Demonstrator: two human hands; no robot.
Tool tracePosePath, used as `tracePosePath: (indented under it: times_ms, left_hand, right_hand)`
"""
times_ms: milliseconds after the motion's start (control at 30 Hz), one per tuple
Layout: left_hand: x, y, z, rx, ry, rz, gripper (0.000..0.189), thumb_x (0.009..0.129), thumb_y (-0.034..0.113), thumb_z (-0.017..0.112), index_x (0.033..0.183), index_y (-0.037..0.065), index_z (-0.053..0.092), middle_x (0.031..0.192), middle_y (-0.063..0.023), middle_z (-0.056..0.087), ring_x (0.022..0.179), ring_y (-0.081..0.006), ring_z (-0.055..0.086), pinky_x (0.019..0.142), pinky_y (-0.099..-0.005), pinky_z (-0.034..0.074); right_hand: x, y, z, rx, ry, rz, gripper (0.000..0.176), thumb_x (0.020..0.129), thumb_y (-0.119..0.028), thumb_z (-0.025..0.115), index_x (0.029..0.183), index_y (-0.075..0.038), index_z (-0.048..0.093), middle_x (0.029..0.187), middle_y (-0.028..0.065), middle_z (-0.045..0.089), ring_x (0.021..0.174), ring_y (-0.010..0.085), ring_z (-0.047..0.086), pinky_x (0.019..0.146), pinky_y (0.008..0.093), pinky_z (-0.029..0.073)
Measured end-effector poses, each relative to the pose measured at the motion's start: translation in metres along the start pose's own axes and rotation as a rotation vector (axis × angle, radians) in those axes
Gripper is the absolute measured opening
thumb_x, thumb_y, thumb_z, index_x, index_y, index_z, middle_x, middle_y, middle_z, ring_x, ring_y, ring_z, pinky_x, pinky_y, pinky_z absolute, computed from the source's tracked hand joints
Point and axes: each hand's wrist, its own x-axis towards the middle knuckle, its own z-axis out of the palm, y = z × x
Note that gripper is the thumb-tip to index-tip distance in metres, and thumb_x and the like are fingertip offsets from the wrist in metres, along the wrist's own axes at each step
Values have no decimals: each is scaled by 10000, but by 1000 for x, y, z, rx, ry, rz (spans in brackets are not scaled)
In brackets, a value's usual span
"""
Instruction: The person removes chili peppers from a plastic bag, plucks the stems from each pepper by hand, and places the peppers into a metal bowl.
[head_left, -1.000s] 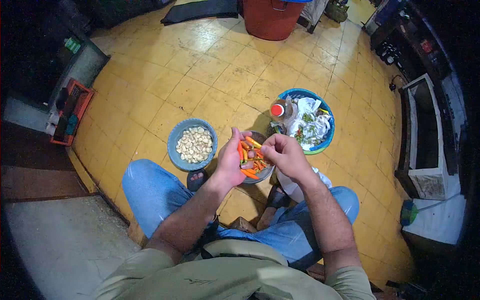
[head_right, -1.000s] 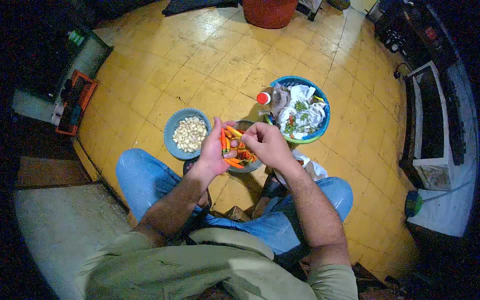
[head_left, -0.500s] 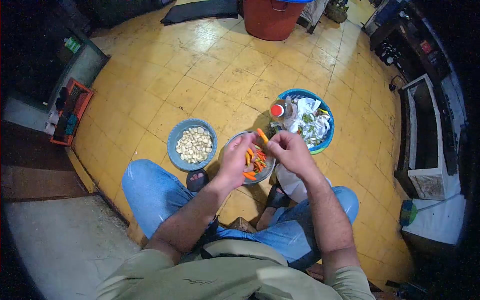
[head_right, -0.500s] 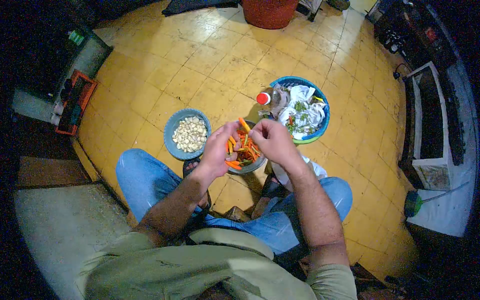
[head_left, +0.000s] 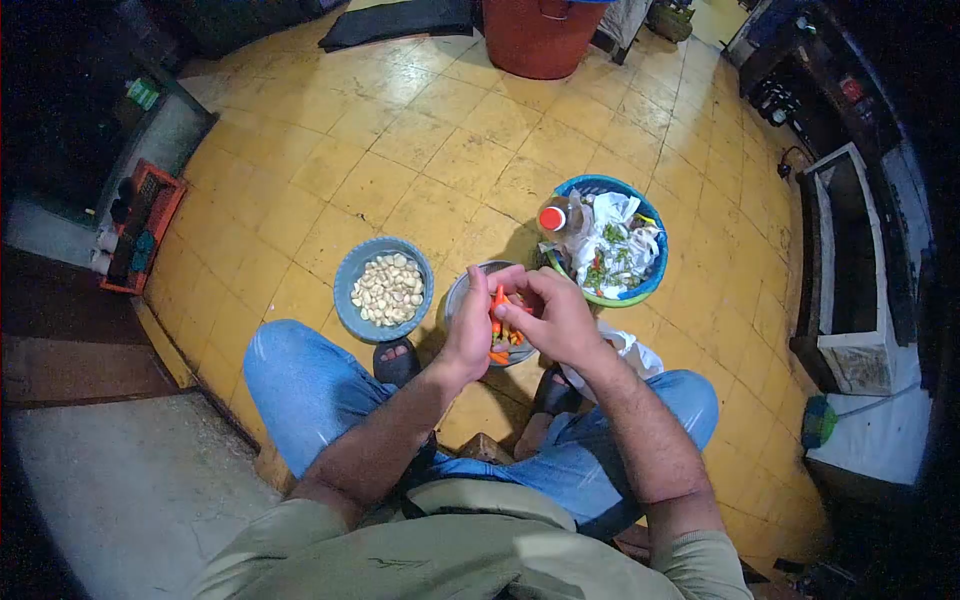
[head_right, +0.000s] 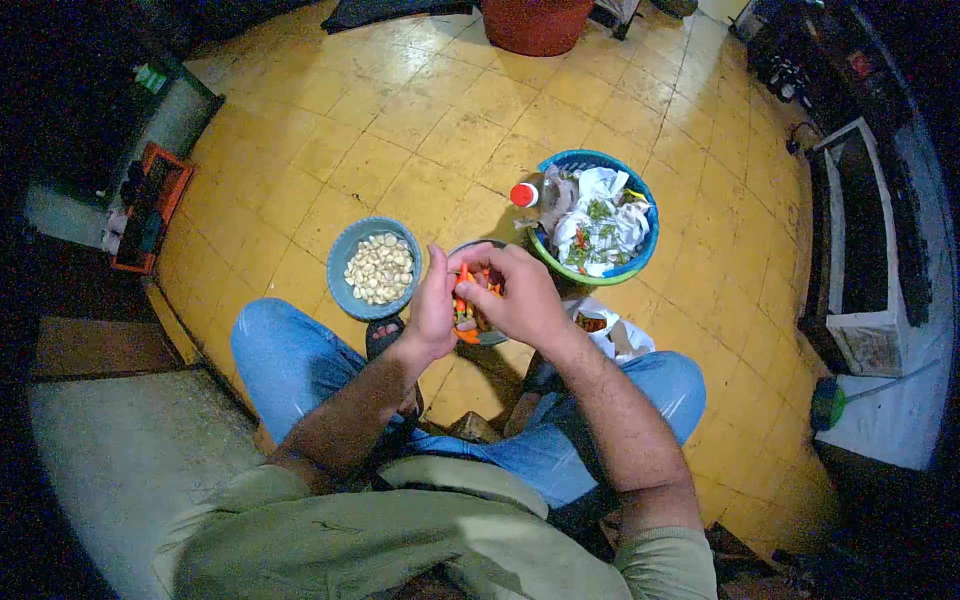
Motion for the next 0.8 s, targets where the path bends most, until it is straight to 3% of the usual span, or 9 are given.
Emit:
tracePosePath:
  times_ms: [133, 200, 300, 367, 433, 467, 533, 667, 800]
  left_hand:
    - [1, -7, 2, 47, -44, -10, 757, 967, 636, 161, 1303, 41, 486, 1045, -37, 601, 827, -115, 559, 667, -245, 470]
    - [-4, 2, 4, -14, -99, -118, 757, 962, 644, 166, 1310, 53, 486, 1064, -28, 606, 760, -61, 537, 487, -199, 383]
    - [-6, 11, 2, -174, -172, -170, 695, 996, 575, 158, 1270, 48, 518, 959, -22, 620, 766, -49, 559, 462, -194, 390]
    - [-4, 11, 1, -249, -212, -142, 609, 1012, 521, 255, 1235, 32, 542, 967, -32, 647, 769, -74, 598, 546, -199, 457]
    - [-4, 13, 6, -106, -57, -88, 448, 1008, 390, 432, 1196, 8, 571, 1008, -51, 653, 820, -94, 621, 677, -224, 512]
    - [-2, 10, 5, -106, -57, -88, 448, 1008, 390, 432, 1196, 8, 571, 1008, -51, 653, 820, -94, 621, 677, -224, 512]
    - [1, 3, 5, -21, -42, -35, 305, 955, 216, 581, 1162, -9, 596, 1023, -62, 653, 887, -105, 623, 789, -255, 519]
    - [-3, 2, 6, 75, -56, 10, 256, 923, 127, 623, 1136, -14, 615, 1018, -67, 652, 911, -96, 611, 783, -251, 517]
    - [-5, 5, 10, 50, -11, 106, 238, 907, 118, 646, 1120, 15, 618, 907, -23, 632, 739, -55, 569, 578, -192, 469]
  right_hand:
    - [0, 13, 9, 19, -4, 52, 247, 764, -193, 750, 930, -34, 662, 773, 78, 600, 661, 178, 585, 621, 322, 477]
    - [2, 24, 10, 415, -65, 276, 177, 806, -133, 717, 903, -12, 633, 774, 33, 620, 656, 110, 575, 605, 276, 469]
    - [4, 19, -5, 737, -35, 397, 117, 849, -84, 671, 901, -2, 606, 782, 8, 633, 668, 66, 566, 596, 235, 462]
    - [6, 16, -14, 739, -43, 416, 108, 881, -80, 625, 980, -37, 612, 848, 23, 660, 684, 84, 588, 615, 234, 480]
    - [7, 19, -21, 807, 23, 442, 124, 884, -90, 625, 994, -33, 616, 848, 24, 659, 693, 85, 596, 618, 233, 485]
    - [8, 18, -25, 748, 30, 455, 146, 886, -104, 631, 1011, -31, 618, 843, 21, 655, 691, 77, 592, 618, 226, 485]
    - [8, 10, -28, 699, 25, 444, 141, 887, -109, 634, 1002, -30, 616, 837, 17, 650, 692, 72, 590, 616, 224, 484]
    - [5, 30, -17, 560, 20, 352, 156, 877, -110, 656, 969, 8, 610, 760, -1, 614, 656, 44, 528, 611, 216, 456]
    - [5, 34, -3, 525, 96, 284, 170, 884, -159, 659, 917, 1, 613, 720, -11, 589, 632, 58, 503, 591, 231, 439]
